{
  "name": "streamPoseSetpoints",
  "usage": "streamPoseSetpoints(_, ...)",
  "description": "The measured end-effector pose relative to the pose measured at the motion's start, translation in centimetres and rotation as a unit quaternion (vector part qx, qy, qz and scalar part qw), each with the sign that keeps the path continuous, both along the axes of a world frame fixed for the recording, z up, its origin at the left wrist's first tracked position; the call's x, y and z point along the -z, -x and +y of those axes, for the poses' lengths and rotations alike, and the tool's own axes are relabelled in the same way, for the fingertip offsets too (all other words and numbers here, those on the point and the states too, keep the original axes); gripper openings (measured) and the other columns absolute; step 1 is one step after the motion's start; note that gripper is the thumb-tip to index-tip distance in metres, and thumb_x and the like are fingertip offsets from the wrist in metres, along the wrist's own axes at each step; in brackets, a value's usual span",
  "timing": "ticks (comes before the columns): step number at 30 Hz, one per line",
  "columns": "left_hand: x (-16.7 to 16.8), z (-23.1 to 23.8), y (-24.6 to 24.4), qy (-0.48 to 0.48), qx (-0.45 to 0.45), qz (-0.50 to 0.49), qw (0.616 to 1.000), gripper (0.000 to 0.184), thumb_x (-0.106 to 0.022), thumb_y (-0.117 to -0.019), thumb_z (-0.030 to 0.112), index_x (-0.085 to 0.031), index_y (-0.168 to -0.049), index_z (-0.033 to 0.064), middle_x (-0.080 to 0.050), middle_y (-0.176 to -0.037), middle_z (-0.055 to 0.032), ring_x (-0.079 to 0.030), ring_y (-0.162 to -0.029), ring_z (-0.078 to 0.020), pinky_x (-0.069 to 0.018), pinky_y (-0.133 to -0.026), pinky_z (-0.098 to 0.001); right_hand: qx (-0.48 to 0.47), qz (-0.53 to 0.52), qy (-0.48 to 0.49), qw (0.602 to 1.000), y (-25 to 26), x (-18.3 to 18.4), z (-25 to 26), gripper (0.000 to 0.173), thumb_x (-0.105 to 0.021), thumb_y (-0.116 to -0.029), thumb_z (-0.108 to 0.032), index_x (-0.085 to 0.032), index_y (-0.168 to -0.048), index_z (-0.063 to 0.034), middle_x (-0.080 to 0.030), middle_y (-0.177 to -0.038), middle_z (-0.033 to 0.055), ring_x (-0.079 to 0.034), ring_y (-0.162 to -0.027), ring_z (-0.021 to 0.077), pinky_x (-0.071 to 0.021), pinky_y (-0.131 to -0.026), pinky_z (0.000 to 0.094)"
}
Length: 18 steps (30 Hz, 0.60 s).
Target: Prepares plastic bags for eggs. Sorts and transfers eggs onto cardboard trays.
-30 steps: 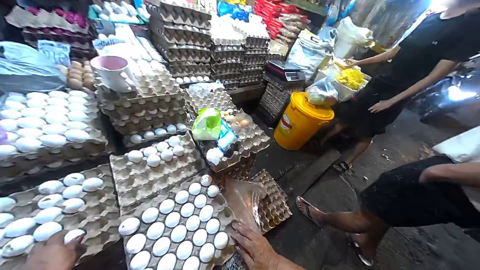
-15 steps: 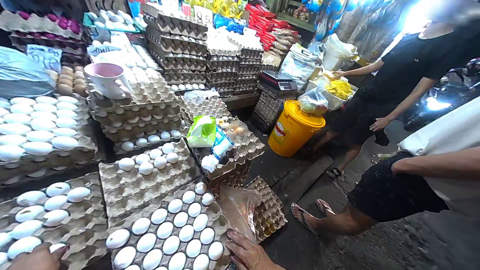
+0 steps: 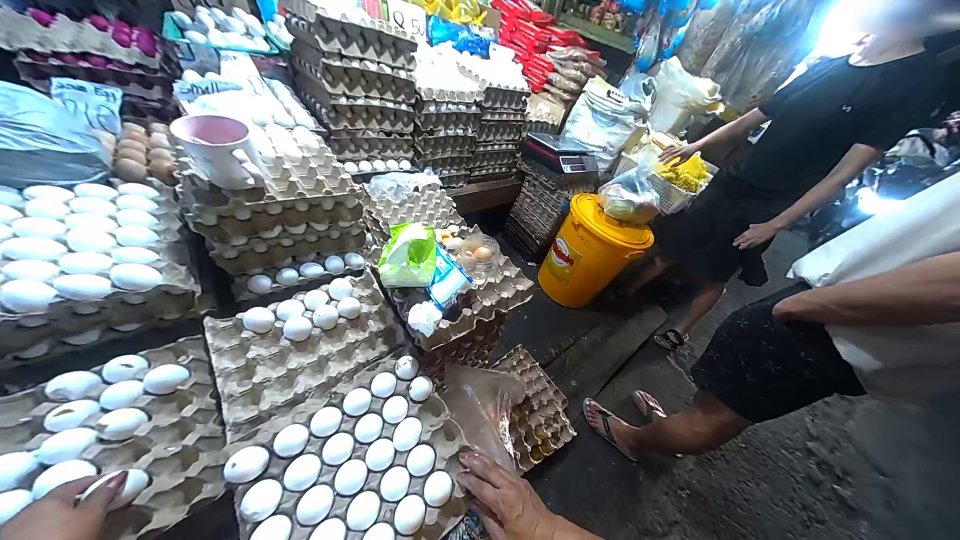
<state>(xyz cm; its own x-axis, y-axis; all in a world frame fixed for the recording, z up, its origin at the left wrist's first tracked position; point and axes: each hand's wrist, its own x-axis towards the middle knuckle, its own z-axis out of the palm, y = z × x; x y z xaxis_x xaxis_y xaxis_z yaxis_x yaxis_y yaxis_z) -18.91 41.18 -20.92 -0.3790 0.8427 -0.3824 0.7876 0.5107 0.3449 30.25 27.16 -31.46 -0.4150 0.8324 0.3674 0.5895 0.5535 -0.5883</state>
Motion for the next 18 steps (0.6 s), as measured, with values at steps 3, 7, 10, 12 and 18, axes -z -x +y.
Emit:
streamPoseSetpoints(3, -1.8, -1.1, -1.2, -0.007, -0.046, -0.040, 0.998, 0.059, -0.044, -0.1090, 0.040, -0.049, -0.144, -0.0074, -0.048, -0.147, -0.0343, -0.045, -0.140, -0.0446, -0.0316, -0.115, -0.0599, -0.002, 0.002, 0.008, 1.000, 0.0, -0.1, -0.1, 0.039, -0.063, -0.0928, -0.004, -0.068, -0.132, -0.0017, -0.057, -0.147, 0.0207, -0.052, -0.141, 0.0318, -0.0444, -0.116, 0.0447)
streamPoseSetpoints(7, 0.2, -1.6, 1.5, -0.031, -0.099, -0.103, 0.989, 0.064, -0.049, -0.1050, 0.048, -0.051, -0.140, -0.0056, -0.052, -0.144, -0.0253, -0.052, -0.131, -0.0284, -0.0379, -0.112, -0.0493, -0.011, 0.005, 0.025, 1.000, 0.0, -0.5, 0.0, 0.043, -0.065, -0.0917, -0.003, -0.066, -0.134, -0.0022, -0.056, -0.148, 0.0216, -0.053, -0.140, 0.0322, -0.0457, -0.115, 0.0445)
streamPoseSetpoints(10, 2.4, -1.5, 3.7, -0.077, -0.111, -0.168, 0.976, 0.052, -0.046, -0.1048, 0.052, -0.055, -0.134, 0.0105, -0.059, -0.110, -0.0004, -0.054, -0.082, -0.0008, -0.0470, -0.074, -0.0248, 0.013, 0.016, 0.009, 1.000, 0.3, -1.2, 0.5, 0.036, -0.064, -0.0962, -0.009, -0.068, -0.132, -0.0031, -0.058, -0.146, 0.0195, -0.060, -0.132, 0.0296, -0.0513, -0.109, 0.0426)
streamPoseSetpoints(12, -0.3, -1.9, 0.9, -0.086, -0.104, -0.229, 0.964, 0.045, -0.044, -0.1087, 0.044, -0.054, -0.138, 0.0110, -0.058, -0.101, 0.0008, -0.049, -0.068, -0.0003, -0.0432, -0.063, -0.0230, 0.038, 0.024, -0.009, 0.999, 0.5, -2.1, 1.3, 0.033, -0.063, -0.0993, -0.015, -0.069, -0.130, -0.0044, -0.061, -0.143, 0.0170, -0.062, -0.129, 0.0270, -0.0525, -0.108, 0.0411)
streamPoseSetpoints(18, -4.7, -4.5, -8.1, -0.127, -0.024, -0.274, 0.953, 0.035, -0.048, -0.1100, 0.026, -0.058, -0.138, 0.0077, -0.066, -0.115, -0.0120, -0.058, -0.087, -0.0125, -0.0500, -0.079, -0.0363, -0.003, 0.037, -0.026, 0.999, 4.0, -5.6, 2.8, 0.038, -0.059, -0.1025, -0.020, -0.065, -0.134, 0.0006, -0.060, -0.143, 0.0214, -0.061, -0.131, 0.0303, -0.0512, -0.109, 0.0436)
